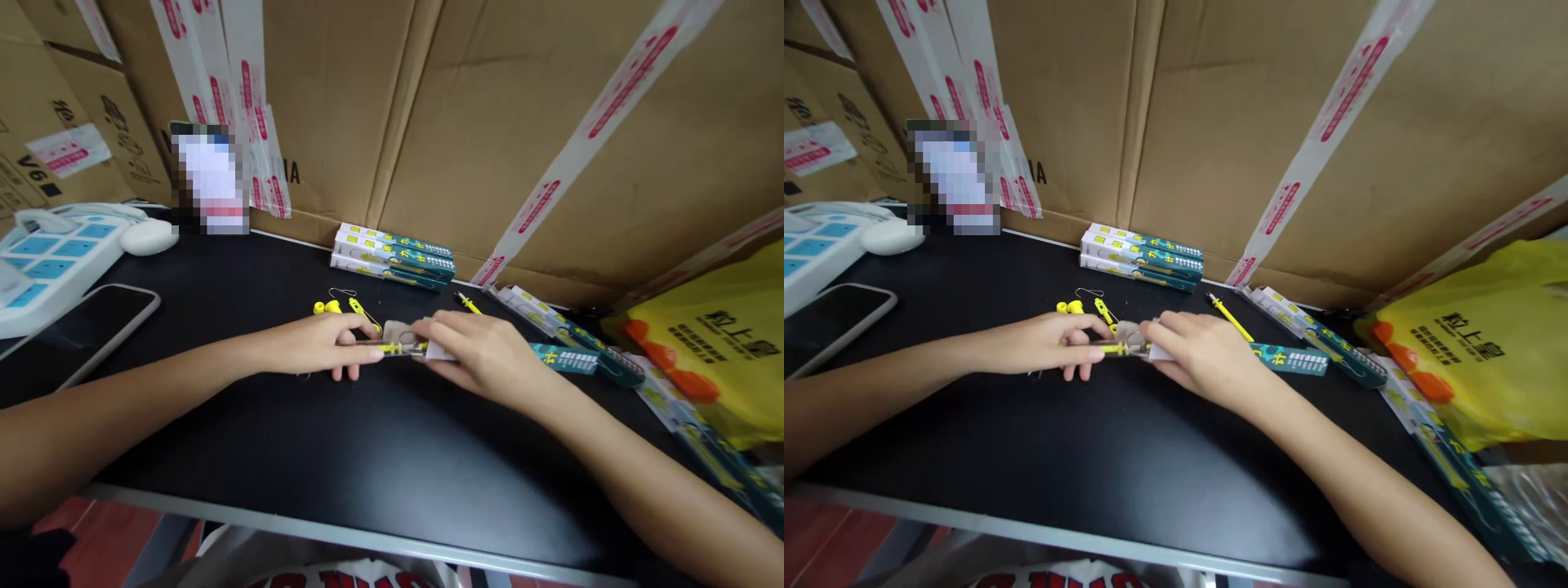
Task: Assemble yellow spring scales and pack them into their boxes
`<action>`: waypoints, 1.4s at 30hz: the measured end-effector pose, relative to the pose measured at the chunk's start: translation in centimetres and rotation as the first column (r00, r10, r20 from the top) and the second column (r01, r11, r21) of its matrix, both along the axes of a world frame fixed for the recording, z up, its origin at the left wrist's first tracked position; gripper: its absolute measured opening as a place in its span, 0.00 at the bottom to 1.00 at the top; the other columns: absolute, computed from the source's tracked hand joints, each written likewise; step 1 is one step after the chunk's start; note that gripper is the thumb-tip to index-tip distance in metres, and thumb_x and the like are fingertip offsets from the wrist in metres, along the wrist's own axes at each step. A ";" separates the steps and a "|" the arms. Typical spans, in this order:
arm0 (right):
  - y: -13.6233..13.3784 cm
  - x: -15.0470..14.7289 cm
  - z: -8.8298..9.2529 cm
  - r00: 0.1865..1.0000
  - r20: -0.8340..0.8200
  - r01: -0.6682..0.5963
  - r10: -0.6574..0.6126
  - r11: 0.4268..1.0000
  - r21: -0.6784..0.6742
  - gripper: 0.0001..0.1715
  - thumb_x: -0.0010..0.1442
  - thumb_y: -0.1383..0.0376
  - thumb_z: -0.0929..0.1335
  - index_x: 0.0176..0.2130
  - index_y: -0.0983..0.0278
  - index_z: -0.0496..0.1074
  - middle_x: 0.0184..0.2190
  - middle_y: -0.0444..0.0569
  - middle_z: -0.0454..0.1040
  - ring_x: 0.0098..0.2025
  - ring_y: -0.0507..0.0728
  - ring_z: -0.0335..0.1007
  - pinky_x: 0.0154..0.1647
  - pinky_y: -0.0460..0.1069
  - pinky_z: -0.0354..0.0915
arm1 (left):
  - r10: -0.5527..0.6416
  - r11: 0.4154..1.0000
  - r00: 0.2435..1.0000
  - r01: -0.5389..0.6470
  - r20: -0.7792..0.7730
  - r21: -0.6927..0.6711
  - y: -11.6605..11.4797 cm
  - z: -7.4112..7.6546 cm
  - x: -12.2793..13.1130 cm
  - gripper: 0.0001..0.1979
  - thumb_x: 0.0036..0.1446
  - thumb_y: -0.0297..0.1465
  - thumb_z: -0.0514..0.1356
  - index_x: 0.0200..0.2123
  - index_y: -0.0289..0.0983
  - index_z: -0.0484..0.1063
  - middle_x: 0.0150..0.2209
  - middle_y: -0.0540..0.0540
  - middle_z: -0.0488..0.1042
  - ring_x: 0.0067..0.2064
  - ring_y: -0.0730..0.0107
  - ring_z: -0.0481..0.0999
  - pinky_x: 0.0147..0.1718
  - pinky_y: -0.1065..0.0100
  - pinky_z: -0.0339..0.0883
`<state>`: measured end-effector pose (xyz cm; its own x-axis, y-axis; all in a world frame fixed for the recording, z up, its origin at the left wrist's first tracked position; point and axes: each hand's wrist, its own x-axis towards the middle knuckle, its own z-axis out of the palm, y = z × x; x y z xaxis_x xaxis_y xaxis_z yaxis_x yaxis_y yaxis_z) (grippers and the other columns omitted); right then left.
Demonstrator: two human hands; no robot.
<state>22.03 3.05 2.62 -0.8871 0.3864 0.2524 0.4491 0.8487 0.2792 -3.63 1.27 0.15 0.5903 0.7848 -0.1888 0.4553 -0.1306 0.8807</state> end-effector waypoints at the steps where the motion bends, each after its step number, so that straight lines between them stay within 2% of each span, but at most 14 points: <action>1: 0.6 0.5 0.2 0.999 -0.021 0.039 -0.039 0.999 0.000 0.14 0.64 0.61 0.64 0.48 0.65 0.67 0.35 0.50 0.74 0.33 0.56 0.71 0.31 0.48 0.60 | -0.001 1.000 1.000 0.001 -0.002 0.022 0.5 0.0 -0.4 0.21 0.60 0.46 0.55 0.45 0.34 0.68 0.30 0.46 0.77 0.27 0.71 0.75 0.28 0.69 0.66; 3: 1.6 1.4 0.6 0.993 -0.057 0.102 -0.102 0.995 0.005 0.15 0.64 0.60 0.64 0.49 0.63 0.66 0.38 0.50 0.75 0.35 0.57 0.73 0.32 0.48 0.61 | 0.020 1.000 0.998 -0.021 0.065 0.012 1.5 -0.1 -1.0 0.18 0.60 0.45 0.55 0.37 0.34 0.67 0.28 0.46 0.77 0.28 0.70 0.76 0.29 0.68 0.68; 5: 2.3 2.1 0.9 0.984 -0.093 0.155 -0.153 0.988 0.017 0.15 0.63 0.59 0.65 0.48 0.62 0.66 0.39 0.49 0.76 0.37 0.57 0.74 0.32 0.48 0.62 | 0.073 0.997 0.984 -0.068 0.162 -0.036 2.3 -0.3 -1.4 0.15 0.61 0.43 0.55 0.35 0.35 0.64 0.26 0.49 0.75 0.27 0.71 0.75 0.29 0.69 0.68; 7: 2.7 2.6 1.2 0.975 -0.123 0.190 -0.187 0.982 0.017 0.14 0.63 0.59 0.66 0.48 0.62 0.66 0.41 0.48 0.77 0.38 0.57 0.75 0.32 0.48 0.62 | 0.117 0.993 0.967 -0.121 0.228 0.002 2.8 -0.4 -1.6 0.13 0.61 0.41 0.55 0.34 0.36 0.62 0.21 0.54 0.69 0.24 0.76 0.70 0.26 0.73 0.66; 10: 2.8 2.7 1.5 0.968 -0.134 0.214 -0.212 0.977 0.000 0.14 0.62 0.60 0.67 0.47 0.61 0.65 0.42 0.47 0.77 0.37 0.57 0.75 0.31 0.48 0.62 | 0.186 0.973 0.952 -0.213 0.242 0.087 2.7 -0.5 -1.5 0.12 0.62 0.40 0.55 0.34 0.37 0.62 0.20 0.57 0.62 0.19 0.80 0.61 0.18 0.76 0.59; 13: 2.2 2.2 1.4 0.972 -0.126 0.198 -0.200 0.980 -0.030 0.13 0.61 0.60 0.67 0.46 0.61 0.65 0.40 0.47 0.77 0.36 0.57 0.75 0.31 0.48 0.62 | 0.210 0.954 0.954 -0.247 0.212 0.169 1.8 -0.4 -1.0 0.11 0.62 0.40 0.55 0.35 0.37 0.63 0.21 0.57 0.61 0.19 0.80 0.58 0.15 0.77 0.53; 17: 0.9 0.9 0.7 0.988 -0.107 0.097 -0.112 0.986 -0.136 0.14 0.62 0.59 0.67 0.46 0.62 0.64 0.39 0.48 0.77 0.37 0.57 0.75 0.33 0.48 0.63 | 0.145 0.916 0.983 -0.176 0.110 0.361 0.2 0.0 0.0 0.11 0.62 0.38 0.56 0.35 0.36 0.68 0.23 0.56 0.63 0.24 0.79 0.63 0.22 0.76 0.56; 20: -0.4 -0.3 -0.2 0.992 -0.109 0.045 -0.071 0.973 -0.227 0.14 0.64 0.59 0.66 0.46 0.63 0.64 0.39 0.49 0.76 0.36 0.57 0.74 0.33 0.48 0.64 | 0.097 0.871 0.995 -0.085 0.001 0.484 -0.9 0.1 0.8 0.10 0.62 0.37 0.56 0.35 0.36 0.70 0.22 0.56 0.64 0.23 0.78 0.63 0.23 0.74 0.55; 22: -1.2 -1.0 -0.9 0.992 -0.119 0.013 -0.046 0.965 -0.262 0.14 0.64 0.59 0.65 0.46 0.64 0.63 0.39 0.50 0.76 0.36 0.57 0.75 0.33 0.49 0.64 | 0.055 0.839 0.996 -0.008 -0.070 0.544 -1.5 0.0 1.3 0.09 0.63 0.35 0.56 0.36 0.36 0.71 0.24 0.55 0.68 0.25 0.77 0.67 0.25 0.74 0.57; 25: -2.1 -1.9 -1.9 0.993 -0.114 -0.030 0.001 0.966 -0.258 0.15 0.64 0.59 0.65 0.47 0.65 0.62 0.38 0.52 0.76 0.37 0.58 0.75 0.34 0.50 0.66 | -0.010 0.790 0.985 0.114 -0.174 0.602 -2.1 -0.7 1.8 0.07 0.63 0.32 0.57 0.37 0.35 0.73 0.34 0.50 0.76 0.35 0.72 0.75 0.33 0.73 0.61; 27: -2.4 -2.4 -2.5 0.995 -0.097 -0.034 0.013 0.976 -0.216 0.15 0.64 0.60 0.65 0.47 0.67 0.62 0.36 0.53 0.76 0.34 0.59 0.74 0.33 0.51 0.66 | 0.003 0.775 0.973 0.144 -0.231 0.616 -2.2 -1.4 1.9 0.08 0.63 0.33 0.57 0.38 0.36 0.74 0.36 0.48 0.77 0.39 0.68 0.76 0.36 0.71 0.62; 30: -2.5 -2.7 -3.3 0.997 -0.077 -0.042 0.031 0.987 -0.157 0.13 0.64 0.61 0.64 0.45 0.67 0.61 0.32 0.52 0.75 0.31 0.59 0.73 0.31 0.51 0.66 | 0.000 0.793 0.974 0.138 -0.227 0.593 -2.2 -2.2 1.8 0.09 0.63 0.35 0.57 0.39 0.37 0.75 0.37 0.49 0.75 0.39 0.68 0.76 0.36 0.71 0.63; 34: -2.4 -2.6 -3.8 0.994 -0.090 -0.074 0.060 0.985 -0.158 0.15 0.64 0.62 0.64 0.47 0.68 0.59 0.32 0.53 0.75 0.30 0.59 0.73 0.30 0.51 0.67 | -0.004 0.819 0.988 0.092 -0.155 0.566 -2.0 -2.5 1.8 0.08 0.61 0.35 0.59 0.36 0.37 0.75 0.37 0.49 0.73 0.38 0.70 0.75 0.36 0.72 0.64; 42: -2.8 -2.5 -3.4 0.990 -0.129 -0.079 0.056 0.980 -0.184 0.10 0.64 0.64 0.63 0.43 0.65 0.58 0.32 0.52 0.74 0.30 0.58 0.73 0.30 0.50 0.66 | 0.045 0.901 0.998 -0.059 0.043 0.429 -1.7 -3.0 2.6 0.11 0.59 0.36 0.60 0.28 0.36 0.71 0.28 0.51 0.70 0.31 0.72 0.70 0.31 0.72 0.62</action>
